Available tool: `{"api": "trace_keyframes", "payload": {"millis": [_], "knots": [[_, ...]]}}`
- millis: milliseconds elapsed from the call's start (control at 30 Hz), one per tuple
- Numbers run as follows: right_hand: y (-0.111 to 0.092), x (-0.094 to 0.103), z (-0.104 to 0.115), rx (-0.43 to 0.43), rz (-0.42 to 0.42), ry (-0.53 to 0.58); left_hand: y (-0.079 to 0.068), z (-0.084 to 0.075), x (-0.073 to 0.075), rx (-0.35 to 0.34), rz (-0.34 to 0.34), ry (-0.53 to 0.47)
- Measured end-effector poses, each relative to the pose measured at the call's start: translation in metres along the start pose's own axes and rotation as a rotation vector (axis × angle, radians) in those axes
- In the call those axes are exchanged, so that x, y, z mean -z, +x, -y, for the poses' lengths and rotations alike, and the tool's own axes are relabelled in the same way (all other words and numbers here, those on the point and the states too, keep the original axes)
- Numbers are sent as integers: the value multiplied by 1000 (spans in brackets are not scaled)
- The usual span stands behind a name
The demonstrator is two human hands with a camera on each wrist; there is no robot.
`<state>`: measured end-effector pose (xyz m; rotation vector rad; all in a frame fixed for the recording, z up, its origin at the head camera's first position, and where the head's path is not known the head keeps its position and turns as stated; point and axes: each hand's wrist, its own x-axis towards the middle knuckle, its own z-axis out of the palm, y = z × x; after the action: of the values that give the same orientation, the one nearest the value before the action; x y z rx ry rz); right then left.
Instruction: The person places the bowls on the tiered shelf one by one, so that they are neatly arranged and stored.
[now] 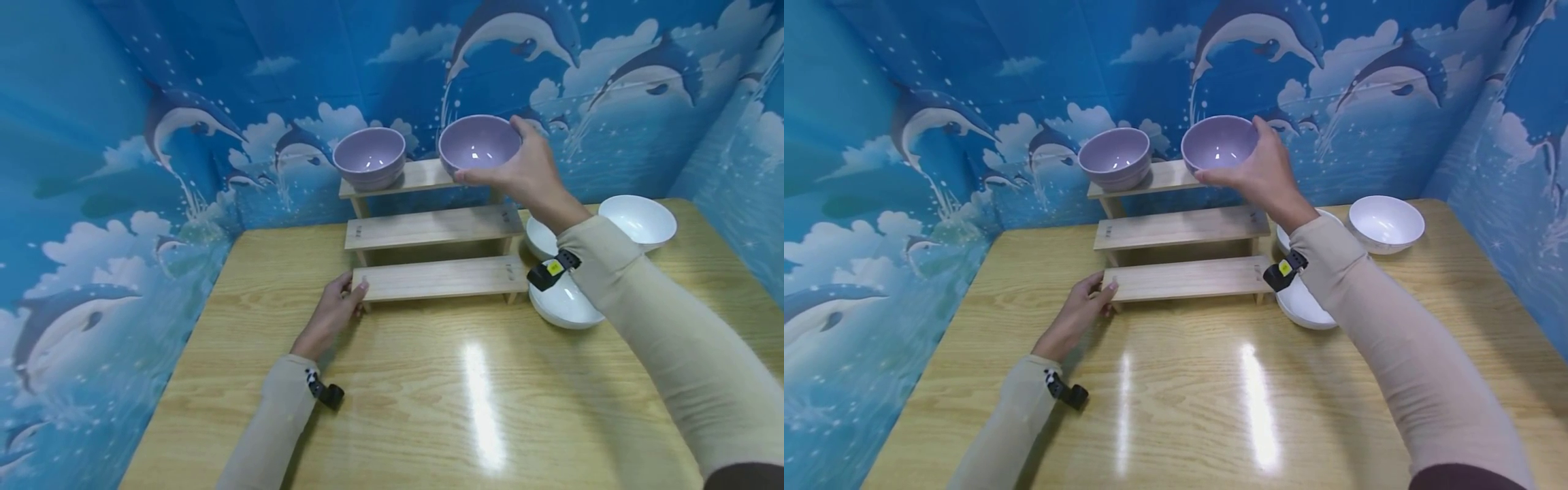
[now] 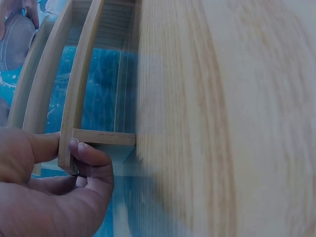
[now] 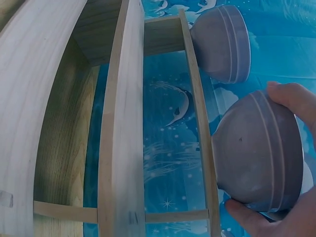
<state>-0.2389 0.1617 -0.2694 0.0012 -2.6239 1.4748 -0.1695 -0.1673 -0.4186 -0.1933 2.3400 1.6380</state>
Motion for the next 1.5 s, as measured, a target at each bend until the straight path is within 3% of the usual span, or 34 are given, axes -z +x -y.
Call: {"api": "trace_keyframes", "payload": {"millis": [433, 867, 1500], "knots": [[9, -4, -1, -19, -20, 22, -1, 2, 0, -7, -4, -2], [10, -5, -4, 35, -38, 66, -2, 0, -1, -20, -3, -1], [9, -7, -10, 39, -28, 72, -3, 3, 0, -54, 13, -7]]}}
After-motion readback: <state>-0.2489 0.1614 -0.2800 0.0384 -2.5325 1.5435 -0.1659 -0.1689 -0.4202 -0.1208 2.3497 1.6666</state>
